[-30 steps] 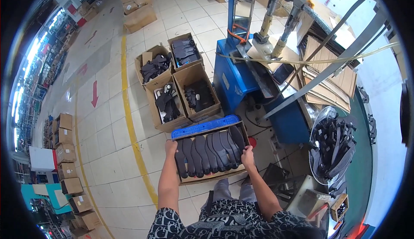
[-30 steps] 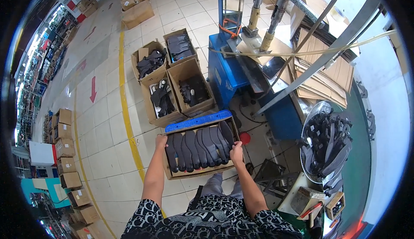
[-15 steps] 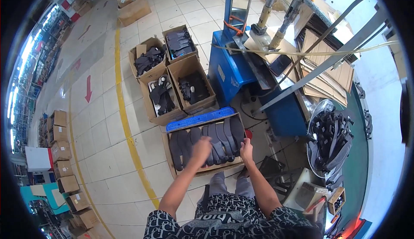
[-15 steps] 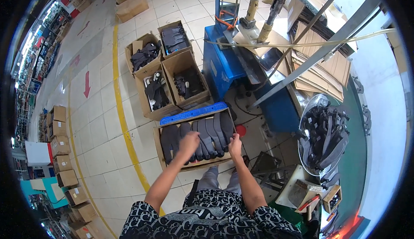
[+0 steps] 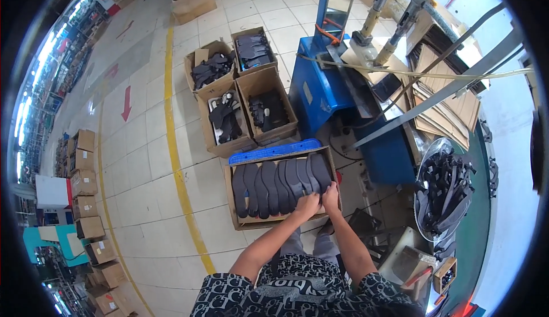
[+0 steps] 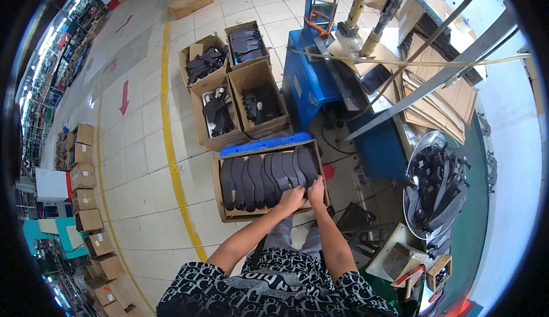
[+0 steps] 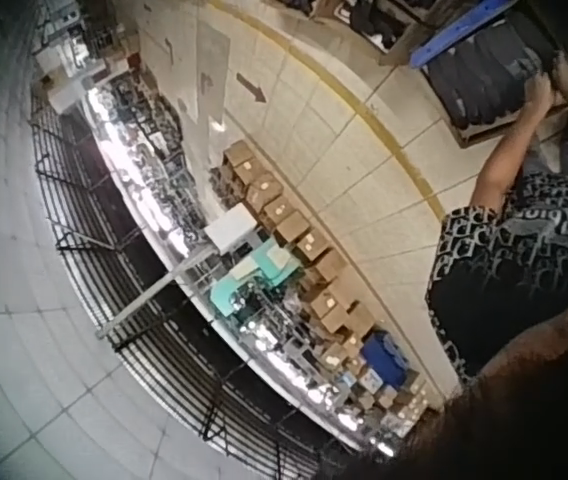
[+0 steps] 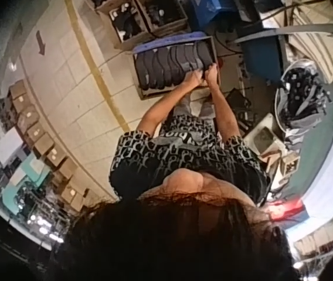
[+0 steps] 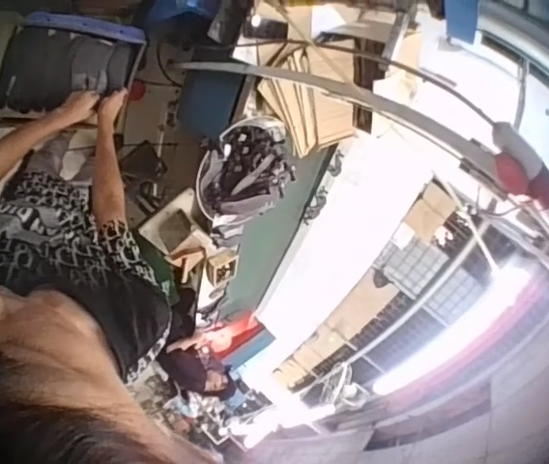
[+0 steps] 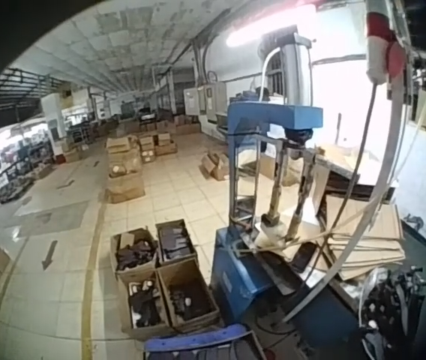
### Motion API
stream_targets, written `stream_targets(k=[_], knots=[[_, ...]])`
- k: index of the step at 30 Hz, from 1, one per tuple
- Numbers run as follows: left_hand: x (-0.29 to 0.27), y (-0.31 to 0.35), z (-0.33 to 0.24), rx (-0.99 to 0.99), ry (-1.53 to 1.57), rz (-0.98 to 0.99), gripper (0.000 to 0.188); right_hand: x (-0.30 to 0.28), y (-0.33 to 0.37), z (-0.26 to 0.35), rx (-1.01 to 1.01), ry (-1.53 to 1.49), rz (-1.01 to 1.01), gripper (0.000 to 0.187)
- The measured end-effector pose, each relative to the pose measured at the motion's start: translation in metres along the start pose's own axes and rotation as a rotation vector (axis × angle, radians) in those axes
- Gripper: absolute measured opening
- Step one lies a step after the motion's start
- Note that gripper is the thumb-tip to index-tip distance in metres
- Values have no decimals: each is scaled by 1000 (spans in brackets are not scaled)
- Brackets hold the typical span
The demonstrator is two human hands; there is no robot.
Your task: Inspects and organizes shoe sole components by stacking them and placing them into a box.
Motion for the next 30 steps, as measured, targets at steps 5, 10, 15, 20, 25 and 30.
stream_targets(k=[5, 10, 15, 20, 25, 30], knots=[[5, 1, -14, -98, 47, -109, 21, -2, -4, -5, 118, 85, 112, 30], [8, 8, -3, -127, 143, -212, 25, -18, 4, 9, 137, 60, 320, 36], [7, 10, -9, -130, 103, -183, 23, -35, 14, -7, -11, 10, 282, 36], [2, 14, -16, -103, 19, -206, 22, -31, 10, -17, 36, -28, 329, 37], [5, 8, -18, -65, -22, -185, 20, -23, 8, -17, 60, -73, 181, 35], [15, 2, -17, -131, -207, -75, 23, -22, 17, -3, 62, -70, 131, 36]])
Point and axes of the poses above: each hand's wrist, its own y-axis away from the middle knuckle, its own x-axis out of the palm, z = x × y, the point moved 3 cm from there along -y, towards the middle knuckle, and after that the axes turned 1 degree about -z, right-handed, at the moved point
